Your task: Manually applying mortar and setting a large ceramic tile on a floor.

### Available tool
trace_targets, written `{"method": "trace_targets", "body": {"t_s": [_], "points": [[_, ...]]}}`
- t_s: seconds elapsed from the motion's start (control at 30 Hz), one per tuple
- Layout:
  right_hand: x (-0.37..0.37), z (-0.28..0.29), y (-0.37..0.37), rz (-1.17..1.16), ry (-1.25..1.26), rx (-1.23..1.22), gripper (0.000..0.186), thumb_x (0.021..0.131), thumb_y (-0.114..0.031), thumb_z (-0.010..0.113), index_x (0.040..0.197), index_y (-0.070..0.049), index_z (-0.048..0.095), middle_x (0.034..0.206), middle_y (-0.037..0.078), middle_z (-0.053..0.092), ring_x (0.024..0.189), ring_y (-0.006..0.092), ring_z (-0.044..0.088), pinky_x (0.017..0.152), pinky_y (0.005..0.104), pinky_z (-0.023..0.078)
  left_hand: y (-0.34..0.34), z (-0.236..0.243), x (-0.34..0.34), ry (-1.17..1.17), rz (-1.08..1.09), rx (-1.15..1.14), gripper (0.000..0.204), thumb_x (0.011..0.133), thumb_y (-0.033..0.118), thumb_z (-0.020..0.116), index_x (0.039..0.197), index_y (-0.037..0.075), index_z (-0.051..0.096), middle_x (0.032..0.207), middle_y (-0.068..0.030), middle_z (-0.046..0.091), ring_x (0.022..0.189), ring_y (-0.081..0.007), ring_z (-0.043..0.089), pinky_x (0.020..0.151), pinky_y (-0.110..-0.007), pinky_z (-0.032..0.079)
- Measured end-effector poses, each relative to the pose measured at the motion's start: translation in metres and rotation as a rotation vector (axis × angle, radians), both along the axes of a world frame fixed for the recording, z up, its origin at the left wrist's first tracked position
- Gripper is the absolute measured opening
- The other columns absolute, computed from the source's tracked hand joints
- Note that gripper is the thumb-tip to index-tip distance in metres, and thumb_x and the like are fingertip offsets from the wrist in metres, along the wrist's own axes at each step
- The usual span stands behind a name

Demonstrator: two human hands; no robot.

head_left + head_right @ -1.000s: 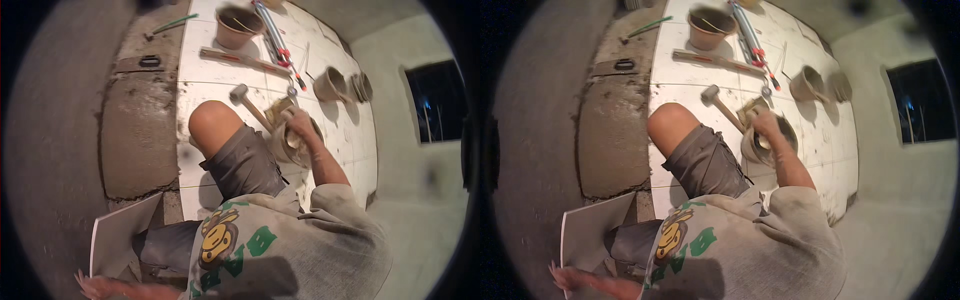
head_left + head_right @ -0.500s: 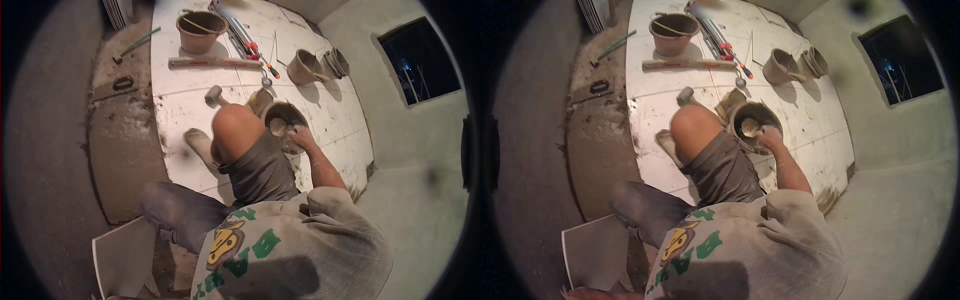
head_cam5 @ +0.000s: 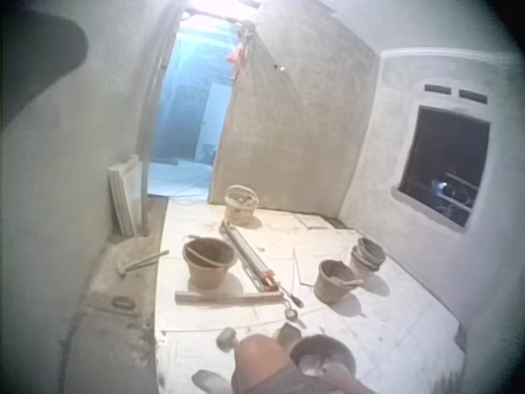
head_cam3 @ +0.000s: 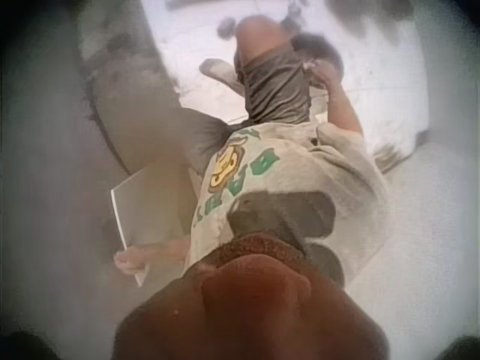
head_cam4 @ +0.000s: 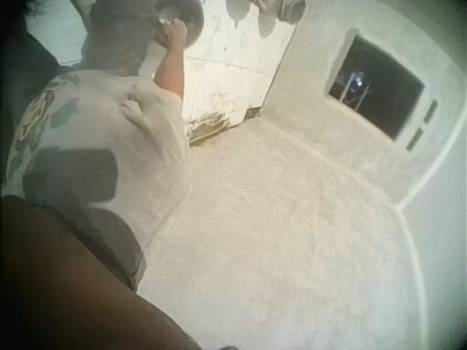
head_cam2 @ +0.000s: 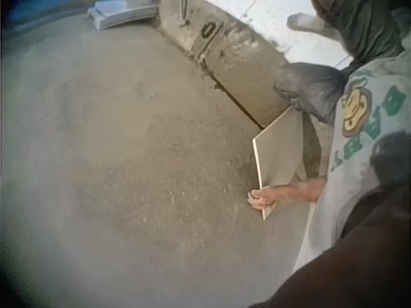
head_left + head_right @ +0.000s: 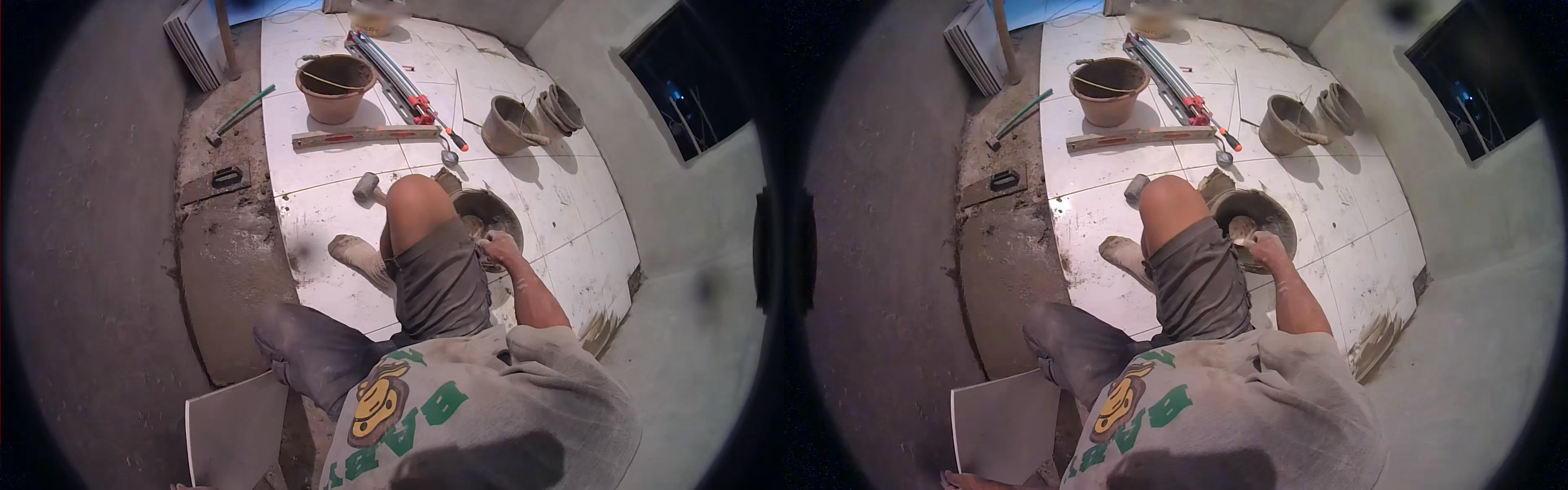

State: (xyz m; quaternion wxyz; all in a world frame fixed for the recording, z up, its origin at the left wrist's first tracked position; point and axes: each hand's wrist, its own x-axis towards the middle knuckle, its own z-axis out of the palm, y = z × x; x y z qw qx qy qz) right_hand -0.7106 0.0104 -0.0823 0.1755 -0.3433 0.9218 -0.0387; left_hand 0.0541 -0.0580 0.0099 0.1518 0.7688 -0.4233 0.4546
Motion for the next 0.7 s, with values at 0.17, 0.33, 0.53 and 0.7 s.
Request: {"method": "trace_targets", "body": {"t_s": [0.17, 0.33, 0.53, 0.7], "points": [[-0.005, -0.014, -0.001, 0.06, 0.024, -0.009, 0.04, 0.084, -0.04, 0.059, 0.092, -0.002, 0.069, 0.101, 0.023, 0.066, 0.101, 0.038, 0.062, 0.089, 0.0436, 0.048, -0.009, 0.006, -0.003, 0.16, -0.049, -0.112, 0.03, 0.095, 0.032, 0.052, 0.095, 0.009, 0.071, 0.097, -0.0134, 0.067, 0.09, -0.0268, 0.063, 0.084, -0.04, 0.049], [0.01, 0.022, -0.032, 0.023, 0.06, -0.013, 0.037, 0.084, -0.035, 0.059, 0.093, -0.001, 0.068, 0.094, 0.022, 0.067, 0.093, 0.0371, 0.064, 0.084, 0.0432, 0.049, -0.035, 0.034, -0.032, 0.501, -0.219, -0.343, 0.032, 0.095, 0.035, 0.053, 0.101, 0.011, 0.071, 0.101, -0.0159, 0.067, 0.093, -0.0266, 0.063, 0.085, -0.041, 0.049], [0.069, 0.122, -0.149, 0.049, -0.032, -0.889, 0.02, 0.087, -0.019, 0.062, 0.097, -0.002, 0.065, 0.086, 0.018, 0.068, 0.082, 0.0301, 0.066, 0.078, 0.0384, 0.05, -0.079, 0.074, -0.139, 0.973, -0.865, -0.432, 0.042, 0.1, 0.025, 0.034, 0.115, -0.004, 0.06, 0.118, -0.016, 0.064, 0.109, -0.0282, 0.061, 0.095, -0.041, 0.048], [0.158, 0.128, -0.242, 0.695, -0.095, -0.844, 0.025, 0.085, -0.017, 0.065, 0.105, -0.003, 0.061, 0.106, 0.016, 0.06, 0.104, 0.0324, 0.058, 0.085, 0.0396, 0.048, -0.143, 0.049, -0.248, 1.289, -1.072, -0.063, 0.041, 0.094, 0.018, 0.041, 0.119, -0.013, 0.053, 0.116, -0.0228, 0.058, 0.104, -0.0316, 0.061, 0.086, -0.042, 0.054]]}}
